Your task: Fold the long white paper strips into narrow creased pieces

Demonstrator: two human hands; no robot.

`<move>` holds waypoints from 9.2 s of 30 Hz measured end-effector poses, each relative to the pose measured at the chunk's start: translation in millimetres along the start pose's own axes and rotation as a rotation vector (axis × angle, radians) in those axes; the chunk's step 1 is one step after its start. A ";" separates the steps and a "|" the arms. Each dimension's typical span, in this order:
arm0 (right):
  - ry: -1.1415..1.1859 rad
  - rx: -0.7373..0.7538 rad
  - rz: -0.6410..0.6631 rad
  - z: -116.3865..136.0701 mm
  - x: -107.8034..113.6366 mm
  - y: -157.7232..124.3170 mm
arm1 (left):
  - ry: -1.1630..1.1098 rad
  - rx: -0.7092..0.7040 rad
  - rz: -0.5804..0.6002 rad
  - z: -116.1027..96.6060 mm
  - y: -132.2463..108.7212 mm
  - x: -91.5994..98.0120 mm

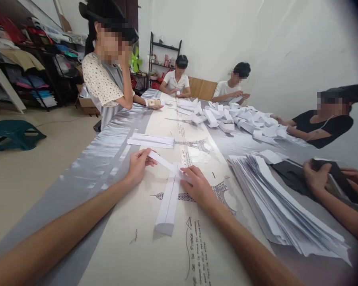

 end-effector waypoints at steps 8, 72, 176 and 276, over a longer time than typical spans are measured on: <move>-0.123 0.043 -0.069 -1.3 9.9 -2.8 | 0.006 0.033 -0.057 1.5 4.0 2.1; 1.057 -0.501 -0.195 -140.7 69.3 -30.6 | 0.432 0.095 0.508 -5.7 -4.4 -37.3; -0.107 0.457 0.320 57.3 5.7 -82.7 | 1.587 -0.301 0.729 7.7 -55.7 -98.8; 0.408 -0.217 0.272 16.8 -15.1 -61.4 | 1.535 -0.260 0.748 6.0 -53.7 -100.9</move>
Point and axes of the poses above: each hand's wrist, its own y-axis towards the middle knuckle, its own x-axis out of the back of the hand, z = x × y, the point moved 7 cm from there along y, towards the middle knuckle, and after that the axes turned 14 degrees about z, right-handed, at the moved point
